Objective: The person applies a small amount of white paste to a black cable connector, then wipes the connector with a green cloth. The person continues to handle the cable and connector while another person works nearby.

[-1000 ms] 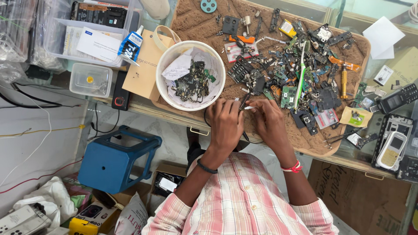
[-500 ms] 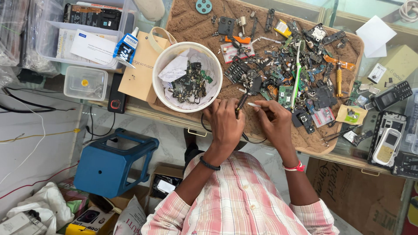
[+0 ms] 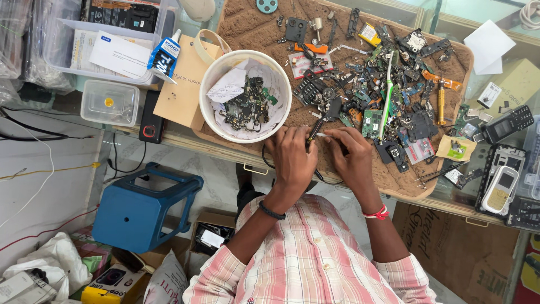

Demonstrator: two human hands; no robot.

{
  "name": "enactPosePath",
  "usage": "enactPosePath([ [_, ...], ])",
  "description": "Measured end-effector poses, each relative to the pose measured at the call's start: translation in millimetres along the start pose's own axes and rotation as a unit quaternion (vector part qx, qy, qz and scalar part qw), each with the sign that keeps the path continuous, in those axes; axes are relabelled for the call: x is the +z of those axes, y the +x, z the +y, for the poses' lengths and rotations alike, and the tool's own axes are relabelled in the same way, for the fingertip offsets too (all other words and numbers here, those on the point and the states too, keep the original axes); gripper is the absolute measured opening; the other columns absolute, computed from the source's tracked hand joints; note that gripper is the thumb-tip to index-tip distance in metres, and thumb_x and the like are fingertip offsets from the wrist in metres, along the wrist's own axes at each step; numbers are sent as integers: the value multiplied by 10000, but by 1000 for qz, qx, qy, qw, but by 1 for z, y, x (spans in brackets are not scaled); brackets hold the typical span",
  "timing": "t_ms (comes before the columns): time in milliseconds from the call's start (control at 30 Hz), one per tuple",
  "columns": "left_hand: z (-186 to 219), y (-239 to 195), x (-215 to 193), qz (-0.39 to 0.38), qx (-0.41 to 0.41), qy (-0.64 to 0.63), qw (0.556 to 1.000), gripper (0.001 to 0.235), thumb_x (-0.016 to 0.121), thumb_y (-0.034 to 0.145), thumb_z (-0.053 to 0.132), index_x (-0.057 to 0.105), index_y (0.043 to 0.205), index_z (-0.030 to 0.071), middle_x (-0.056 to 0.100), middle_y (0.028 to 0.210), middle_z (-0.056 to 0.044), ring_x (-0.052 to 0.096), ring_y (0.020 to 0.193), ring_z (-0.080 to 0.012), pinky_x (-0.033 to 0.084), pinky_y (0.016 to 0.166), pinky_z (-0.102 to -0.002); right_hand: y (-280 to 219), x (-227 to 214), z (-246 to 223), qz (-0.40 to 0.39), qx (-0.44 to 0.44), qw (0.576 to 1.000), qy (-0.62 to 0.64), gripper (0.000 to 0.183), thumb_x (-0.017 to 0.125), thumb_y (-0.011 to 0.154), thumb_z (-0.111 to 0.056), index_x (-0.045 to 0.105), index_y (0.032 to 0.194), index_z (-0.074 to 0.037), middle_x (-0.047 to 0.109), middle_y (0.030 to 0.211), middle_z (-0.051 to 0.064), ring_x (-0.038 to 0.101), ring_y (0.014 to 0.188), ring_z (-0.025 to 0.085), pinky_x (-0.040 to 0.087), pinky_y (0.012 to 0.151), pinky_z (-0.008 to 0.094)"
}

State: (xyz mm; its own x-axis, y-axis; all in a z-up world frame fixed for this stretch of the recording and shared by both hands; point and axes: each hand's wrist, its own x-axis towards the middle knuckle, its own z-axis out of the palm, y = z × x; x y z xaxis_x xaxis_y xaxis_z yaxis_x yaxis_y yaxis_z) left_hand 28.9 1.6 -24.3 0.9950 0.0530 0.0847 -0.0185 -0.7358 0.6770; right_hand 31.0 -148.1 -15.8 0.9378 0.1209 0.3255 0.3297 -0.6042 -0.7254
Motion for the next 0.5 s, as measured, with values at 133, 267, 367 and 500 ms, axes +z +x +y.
enactPosePath([
  [133, -1, 0, 0, -1, 2, -4, 1000, 304, 777, 820, 152, 719, 1101, 52, 704, 1035, -67, 574, 1122, -278, 323, 1050, -564, 0, 2, -2, 5, 23, 1000, -11, 168, 721, 936, 20, 747, 1100, -5, 718, 1022, 126, 703, 795, 201, 534, 655, 297],
  [267, -2, 0, 1, -2, 5, -5, 1000, 304, 773, 828, 146, 716, 1108, 44, 704, 1062, -72, 565, 1143, -285, 313, 1055, -577, 0, 4, -3, 11, 53, 998, -11, 154, 725, 941, 27, 747, 1090, -3, 717, 1005, 126, 699, 752, 199, 526, 634, 303],
  [367, -3, -1, 1, -10, 4, -7, 1000, 314, 769, 831, 143, 715, 1122, 36, 700, 1071, -78, 563, 1144, -284, 308, 1062, -581, 1, 3, -3, 8, 27, 999, -20, 162, 726, 933, 31, 746, 1090, -3, 716, 1011, 133, 707, 782, 210, 532, 635, 301],
  [500, -3, 0, 1, -11, 8, -4, 1000, 319, 765, 839, 139, 710, 1131, 24, 698, 1080, -83, 564, 1146, -285, 299, 1071, -587, 0, 3, -3, 6, 4, 1000, -25, 165, 721, 929, 36, 744, 1089, 1, 712, 1019, 144, 712, 816, 229, 549, 652, 303],
])
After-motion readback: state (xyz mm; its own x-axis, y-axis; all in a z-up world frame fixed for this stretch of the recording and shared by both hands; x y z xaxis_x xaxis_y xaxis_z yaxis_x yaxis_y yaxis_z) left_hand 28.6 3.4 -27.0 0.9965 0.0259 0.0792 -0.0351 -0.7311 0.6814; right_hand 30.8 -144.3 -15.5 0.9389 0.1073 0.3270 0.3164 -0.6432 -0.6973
